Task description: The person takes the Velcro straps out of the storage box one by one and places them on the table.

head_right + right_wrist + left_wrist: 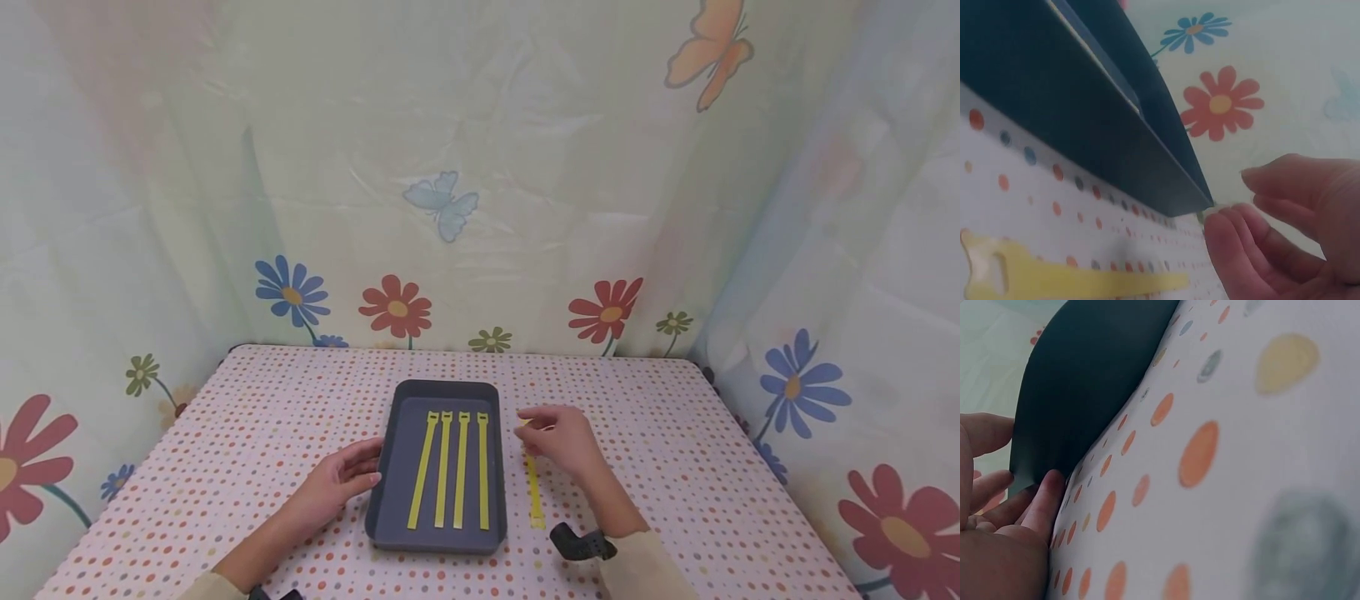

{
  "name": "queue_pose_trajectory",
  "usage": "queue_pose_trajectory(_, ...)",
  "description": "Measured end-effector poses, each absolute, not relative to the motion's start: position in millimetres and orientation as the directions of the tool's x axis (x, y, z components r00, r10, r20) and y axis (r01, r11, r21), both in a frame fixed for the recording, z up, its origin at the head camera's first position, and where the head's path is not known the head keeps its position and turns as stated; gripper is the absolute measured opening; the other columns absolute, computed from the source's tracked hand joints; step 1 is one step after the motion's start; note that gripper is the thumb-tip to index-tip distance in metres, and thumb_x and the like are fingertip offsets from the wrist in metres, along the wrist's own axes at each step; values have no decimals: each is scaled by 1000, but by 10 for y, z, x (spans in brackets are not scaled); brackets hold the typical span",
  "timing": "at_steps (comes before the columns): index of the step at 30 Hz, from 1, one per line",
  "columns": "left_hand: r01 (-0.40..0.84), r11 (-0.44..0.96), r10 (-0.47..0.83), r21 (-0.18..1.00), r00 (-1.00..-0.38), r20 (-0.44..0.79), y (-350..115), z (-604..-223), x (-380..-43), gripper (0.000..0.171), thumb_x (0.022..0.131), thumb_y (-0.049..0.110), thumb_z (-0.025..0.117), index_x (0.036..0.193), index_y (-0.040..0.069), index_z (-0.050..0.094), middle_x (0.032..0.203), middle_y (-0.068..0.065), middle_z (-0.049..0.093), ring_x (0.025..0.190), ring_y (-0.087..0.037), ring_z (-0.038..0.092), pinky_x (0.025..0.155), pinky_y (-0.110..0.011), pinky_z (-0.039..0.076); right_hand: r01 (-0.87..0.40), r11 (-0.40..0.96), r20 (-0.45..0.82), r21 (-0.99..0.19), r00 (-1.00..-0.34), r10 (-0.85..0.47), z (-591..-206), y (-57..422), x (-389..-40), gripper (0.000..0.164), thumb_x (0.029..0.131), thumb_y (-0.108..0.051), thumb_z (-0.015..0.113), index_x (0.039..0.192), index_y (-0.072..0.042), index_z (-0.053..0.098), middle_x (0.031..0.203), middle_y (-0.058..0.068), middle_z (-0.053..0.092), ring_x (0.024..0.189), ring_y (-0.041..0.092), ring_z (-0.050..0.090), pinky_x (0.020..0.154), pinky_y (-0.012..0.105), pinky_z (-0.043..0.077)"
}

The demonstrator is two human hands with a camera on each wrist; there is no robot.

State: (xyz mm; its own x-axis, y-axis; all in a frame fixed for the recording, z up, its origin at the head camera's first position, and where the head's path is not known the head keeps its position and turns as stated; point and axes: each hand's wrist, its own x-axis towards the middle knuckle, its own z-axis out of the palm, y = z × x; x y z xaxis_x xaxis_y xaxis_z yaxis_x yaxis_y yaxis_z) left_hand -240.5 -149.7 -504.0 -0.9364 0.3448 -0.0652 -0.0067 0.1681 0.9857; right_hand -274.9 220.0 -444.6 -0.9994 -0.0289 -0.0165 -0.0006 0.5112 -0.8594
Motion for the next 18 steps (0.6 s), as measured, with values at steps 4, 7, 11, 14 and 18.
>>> queue_pose_trajectory(4, -7, 175, 338, 985, -939, -67, -1487, -5030, -2400, 61, 100, 21, 68, 155, 10, 43, 153, -15, 52, 137, -30, 55, 107, -33, 54, -51, 487, 11, -872, -996, -84, -4441, 2118, -2781, 35, 90, -15, 79, 122, -1, 73, 98, 9, 76, 84, 19, 72, 75, 38, 65)
queue_pose_trajectory(7, 1, 180, 341, 984, -938, -62, -1484, -5036, -2405, 61, 100, 22, 67, 155, 9, 43, 153, -15, 53, 137, -31, 55, 106, -31, 54, -79, 471, 20, -878, -991, -129, -4440, 2036, -2808, 34, 90, -14, 80, 121, -2, 73, 101, 9, 77, 85, 18, 73, 77, 40, 65)
queue_pose_trajectory(11, 14, 176, 349, 984, -936, -49, -1488, -5050, -2401, 61, 100, 21, 67, 155, 8, 42, 151, -15, 54, 136, -31, 55, 102, -25, 54, -129, 466, 28, -875, -976, -217, -4396, 1935, -2836, 33, 91, -16, 79, 120, -1, 74, 102, 9, 77, 84, 18, 73, 79, 42, 65)
queue_pose_trajectory(14, 14, 171, 351, 985, -935, -48, -1494, -5049, -2396, 62, 100, 20, 67, 155, 8, 42, 150, -15, 55, 136, -31, 55, 100, -22, 54, -192, 467, 54, -863, -955, -293, -4374, 1863, -2860, 31, 91, -16, 79, 117, -1, 75, 102, 9, 76, 85, 19, 73, 77, 40, 65)
queue_pose_trajectory(18, 22, 169, 354, 985, -935, -40, -1492, -5045, -2387, 62, 100, 20, 67, 155, 6, 42, 151, -17, 54, 136, -33, 55, 100, -22, 55, -289, 469, 98, -834, -916, -389, -4379, 1751, -2893, 29, 89, -18, 81, 115, -5, 77, 102, 8, 76, 87, 17, 70, 74, 29, 63)
